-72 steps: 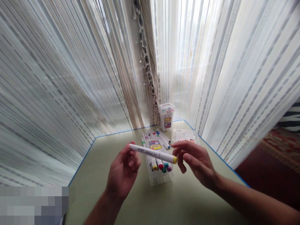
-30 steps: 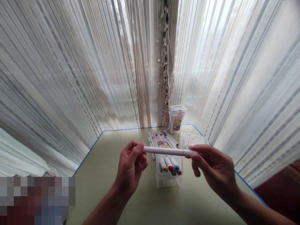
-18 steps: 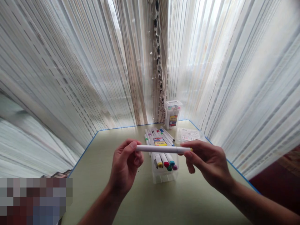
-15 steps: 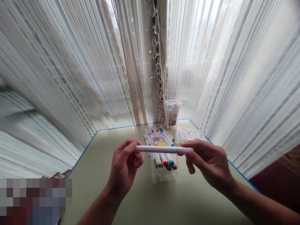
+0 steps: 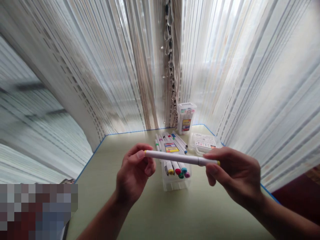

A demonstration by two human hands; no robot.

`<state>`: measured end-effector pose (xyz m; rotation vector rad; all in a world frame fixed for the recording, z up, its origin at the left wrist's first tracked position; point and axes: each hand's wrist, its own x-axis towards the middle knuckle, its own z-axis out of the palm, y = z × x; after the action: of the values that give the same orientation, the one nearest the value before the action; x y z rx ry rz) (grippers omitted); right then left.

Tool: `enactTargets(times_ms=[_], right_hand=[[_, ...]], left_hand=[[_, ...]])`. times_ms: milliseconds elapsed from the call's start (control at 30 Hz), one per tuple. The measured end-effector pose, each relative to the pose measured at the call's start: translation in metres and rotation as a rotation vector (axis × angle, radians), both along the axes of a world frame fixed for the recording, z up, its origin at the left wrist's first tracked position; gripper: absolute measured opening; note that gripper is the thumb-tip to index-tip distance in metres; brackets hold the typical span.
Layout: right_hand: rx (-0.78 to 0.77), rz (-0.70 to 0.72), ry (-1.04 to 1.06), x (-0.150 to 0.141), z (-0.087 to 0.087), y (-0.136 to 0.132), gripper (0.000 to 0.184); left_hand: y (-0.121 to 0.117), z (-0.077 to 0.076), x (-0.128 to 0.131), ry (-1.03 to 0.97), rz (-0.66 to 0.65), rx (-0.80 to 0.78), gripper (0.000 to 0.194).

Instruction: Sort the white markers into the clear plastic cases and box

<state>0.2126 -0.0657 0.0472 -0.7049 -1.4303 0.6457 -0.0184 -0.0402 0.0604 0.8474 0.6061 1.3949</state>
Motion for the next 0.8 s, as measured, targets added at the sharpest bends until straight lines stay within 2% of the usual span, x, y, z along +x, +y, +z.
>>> enactTargets(times_ms=[167,300,433,567,800], right_hand=[[0.066,-0.045,-0.054,-0.001,0.001,0.0,0.019],[0.251,-0.025,-0.197,0.003,-0.003,0.002,0.04],[0.389,-0.073,-0.343,0.009,-0.009,0.003,0.057],[0.417,-0.127,-0.376,0.011,-0.012,0.003,0.057],[0.39,-0.131,-0.355,0.009,-0.013,0.004,0.053]], left_hand=[[-0.001,0.004,-0.004,-0.098,-0.104,-0.035,0.016],[0.0,0.003,-0.006,-0.132,-0.137,-0.07,0.015],[0.001,0.002,-0.006,-0.146,-0.152,-0.091,0.015],[0.001,0.001,-0.005,-0.142,-0.149,-0.097,0.015],[0.0,0.002,-0.005,-0.116,-0.138,-0.094,0.015]])
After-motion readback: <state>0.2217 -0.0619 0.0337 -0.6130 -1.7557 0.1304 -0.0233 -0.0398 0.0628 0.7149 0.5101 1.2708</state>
